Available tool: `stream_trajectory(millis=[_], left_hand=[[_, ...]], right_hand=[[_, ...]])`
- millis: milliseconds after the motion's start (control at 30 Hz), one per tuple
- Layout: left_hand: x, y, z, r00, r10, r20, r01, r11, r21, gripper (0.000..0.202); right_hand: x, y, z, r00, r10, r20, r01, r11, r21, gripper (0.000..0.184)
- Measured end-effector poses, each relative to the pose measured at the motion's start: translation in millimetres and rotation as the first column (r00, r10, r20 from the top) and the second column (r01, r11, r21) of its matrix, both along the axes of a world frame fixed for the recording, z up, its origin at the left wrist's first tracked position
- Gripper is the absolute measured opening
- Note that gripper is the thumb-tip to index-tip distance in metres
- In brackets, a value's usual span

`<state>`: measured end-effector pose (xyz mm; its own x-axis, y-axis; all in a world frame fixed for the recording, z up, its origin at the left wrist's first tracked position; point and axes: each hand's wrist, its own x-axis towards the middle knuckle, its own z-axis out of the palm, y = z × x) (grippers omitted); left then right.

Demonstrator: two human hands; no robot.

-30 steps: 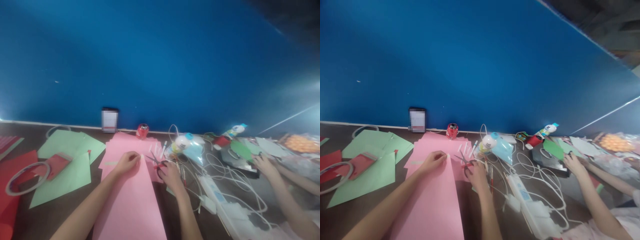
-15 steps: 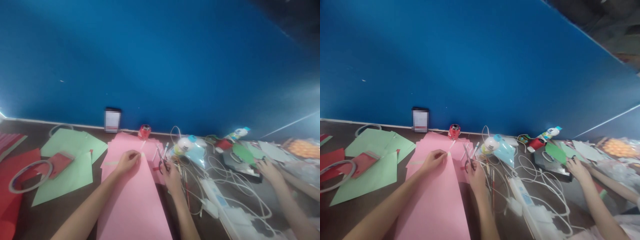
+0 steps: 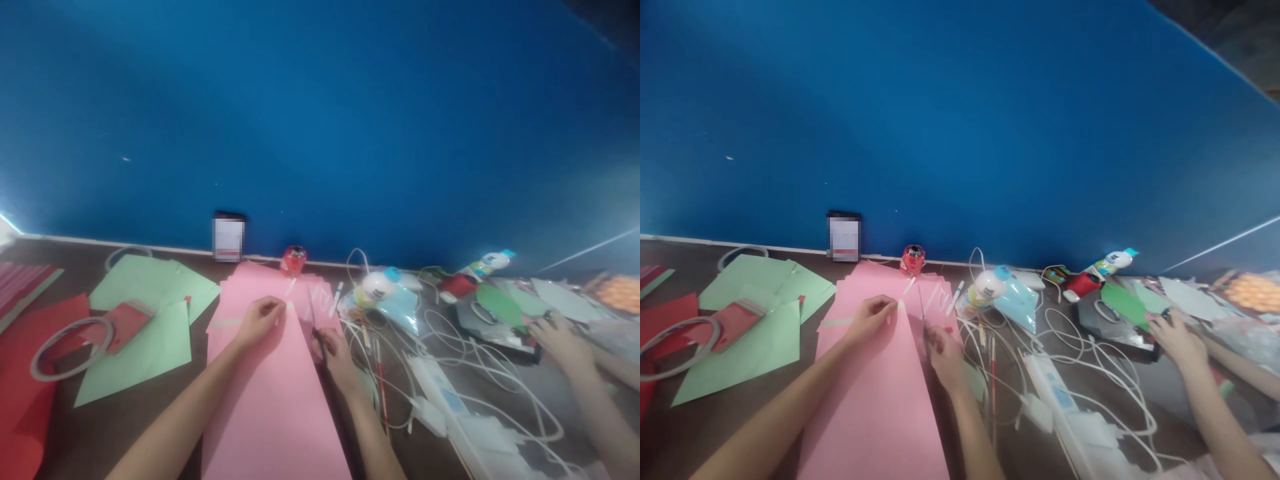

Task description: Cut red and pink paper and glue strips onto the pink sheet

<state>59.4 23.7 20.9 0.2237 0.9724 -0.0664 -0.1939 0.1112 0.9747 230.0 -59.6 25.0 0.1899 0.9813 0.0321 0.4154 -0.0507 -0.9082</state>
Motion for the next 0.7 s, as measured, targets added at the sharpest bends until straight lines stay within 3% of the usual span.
stream_trajectory(millis=[133, 367, 700], left_hand=[[1.5, -2.2, -1.3, 0.999, -0.034, -0.032, 0.035, 0.999, 0.008, 0.021], [5.5, -7.5, 3.7, 0.996, -0.093, -0.013, 0.092, 0.994, -0.053, 0.027], [5.2, -8.5, 11.9, 0.996, -0.081, -0.03, 0.078, 0.993, -0.09, 0.024]], right_hand=[[-4.5, -1.7, -0.3, 0.993, 0.102, -0.054, -0.106, 0.992, -0.073, 0.025], [-7.8, -2.7, -9.7, 0.986, 0.081, -0.143, -0.085, 0.996, -0.017, 0.024], [-14.0, -1.5, 4.2, 0.981, 0.13, -0.143, -0.141, 0.988, -0.064, 0.029]])
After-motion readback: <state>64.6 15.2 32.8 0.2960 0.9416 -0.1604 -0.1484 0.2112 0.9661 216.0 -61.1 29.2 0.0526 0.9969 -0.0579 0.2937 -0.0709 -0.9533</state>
